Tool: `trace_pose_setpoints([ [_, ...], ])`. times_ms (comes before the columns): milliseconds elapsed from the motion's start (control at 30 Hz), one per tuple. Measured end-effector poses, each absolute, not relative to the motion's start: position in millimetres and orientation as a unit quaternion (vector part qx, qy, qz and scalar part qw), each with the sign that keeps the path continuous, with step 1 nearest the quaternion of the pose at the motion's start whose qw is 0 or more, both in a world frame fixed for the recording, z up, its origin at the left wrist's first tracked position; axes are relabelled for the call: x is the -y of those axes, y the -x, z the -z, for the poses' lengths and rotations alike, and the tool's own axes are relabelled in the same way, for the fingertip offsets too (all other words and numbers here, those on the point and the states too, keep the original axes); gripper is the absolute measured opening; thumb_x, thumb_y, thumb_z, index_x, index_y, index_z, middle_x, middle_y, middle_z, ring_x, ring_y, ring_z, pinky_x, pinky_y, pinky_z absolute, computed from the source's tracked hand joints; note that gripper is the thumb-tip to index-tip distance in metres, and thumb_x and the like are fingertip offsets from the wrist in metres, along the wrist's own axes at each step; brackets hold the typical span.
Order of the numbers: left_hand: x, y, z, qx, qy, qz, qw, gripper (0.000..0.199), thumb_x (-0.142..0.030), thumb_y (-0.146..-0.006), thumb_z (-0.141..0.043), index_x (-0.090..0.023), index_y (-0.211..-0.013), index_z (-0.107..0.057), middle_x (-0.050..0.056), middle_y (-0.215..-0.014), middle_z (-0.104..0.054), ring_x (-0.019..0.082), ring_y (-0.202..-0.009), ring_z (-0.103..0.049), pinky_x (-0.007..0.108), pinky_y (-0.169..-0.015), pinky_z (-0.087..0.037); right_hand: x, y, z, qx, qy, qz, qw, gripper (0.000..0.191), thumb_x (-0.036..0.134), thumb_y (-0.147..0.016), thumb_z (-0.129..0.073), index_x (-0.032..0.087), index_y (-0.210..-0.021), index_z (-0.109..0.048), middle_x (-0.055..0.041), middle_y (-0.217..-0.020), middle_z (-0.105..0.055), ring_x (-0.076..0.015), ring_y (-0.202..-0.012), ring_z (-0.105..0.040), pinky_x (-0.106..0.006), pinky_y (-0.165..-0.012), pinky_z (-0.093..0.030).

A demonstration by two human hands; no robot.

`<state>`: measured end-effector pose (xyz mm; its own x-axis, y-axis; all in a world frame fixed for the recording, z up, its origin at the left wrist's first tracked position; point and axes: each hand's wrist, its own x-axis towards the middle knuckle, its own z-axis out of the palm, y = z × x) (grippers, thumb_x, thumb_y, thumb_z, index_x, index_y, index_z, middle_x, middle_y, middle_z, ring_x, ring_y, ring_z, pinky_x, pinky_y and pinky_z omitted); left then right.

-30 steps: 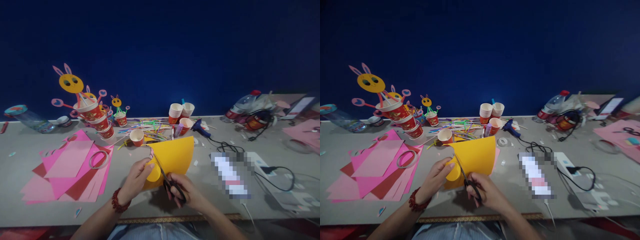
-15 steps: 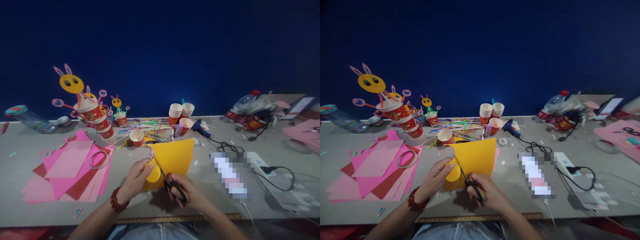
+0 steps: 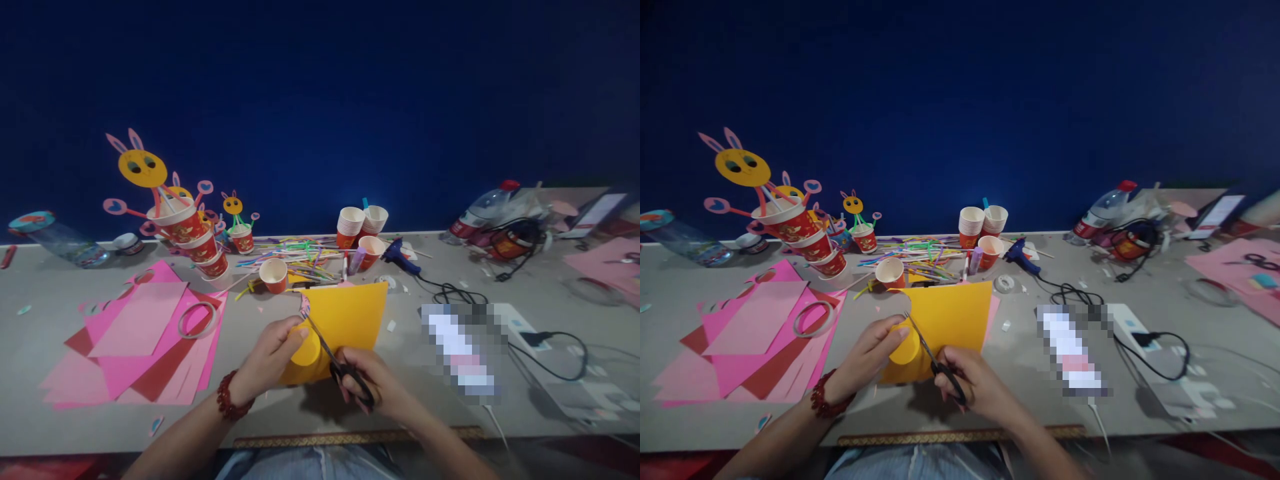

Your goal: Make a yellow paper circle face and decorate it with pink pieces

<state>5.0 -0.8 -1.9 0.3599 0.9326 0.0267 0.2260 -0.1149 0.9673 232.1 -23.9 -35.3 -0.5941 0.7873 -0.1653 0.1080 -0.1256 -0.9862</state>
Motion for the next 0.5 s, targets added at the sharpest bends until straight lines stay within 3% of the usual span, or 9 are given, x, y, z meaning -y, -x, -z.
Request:
trace_pose_setpoints([
  [233,-2.2,-4.6,-5.0,-0.430,-0.671,-0.344,0.496,0.034,-0.041,-0.097,-0.043,-0.017,-0.075,-0.050,-0.002,-0.070,-0.044,0.013,-0.066,-0.038,0.025,-0.060,-0.033,24.4,-233.4,34.0,0.632,0.379,-0.625,0.257,0.059,0.079,-0.079,-0.052,0.020,-0.074,-0.047,0.0025,-0.057,-0.055,-0.0071,-0.040,-0.042,-0.018,-0.036,-0.028],
  [500,-6.1,-2.0,-9.8,-0.416,-0.676,-0.321,0.516,0.035,-0.044,-0.097,-0.044,-0.017,-0.074,-0.048,-0.002,-0.070,-0.043,0.012,-0.066,-0.038,0.024,-0.061,-0.032,22.7,-234.0,30.1,0.675,0.369,-0.579,0.270,0.060,0.079,-0.082,-0.048,0.020,-0.072,-0.046,0.0015,-0.058,-0.054,-0.0115,-0.052,-0.048,-0.021,-0.047,-0.033],
])
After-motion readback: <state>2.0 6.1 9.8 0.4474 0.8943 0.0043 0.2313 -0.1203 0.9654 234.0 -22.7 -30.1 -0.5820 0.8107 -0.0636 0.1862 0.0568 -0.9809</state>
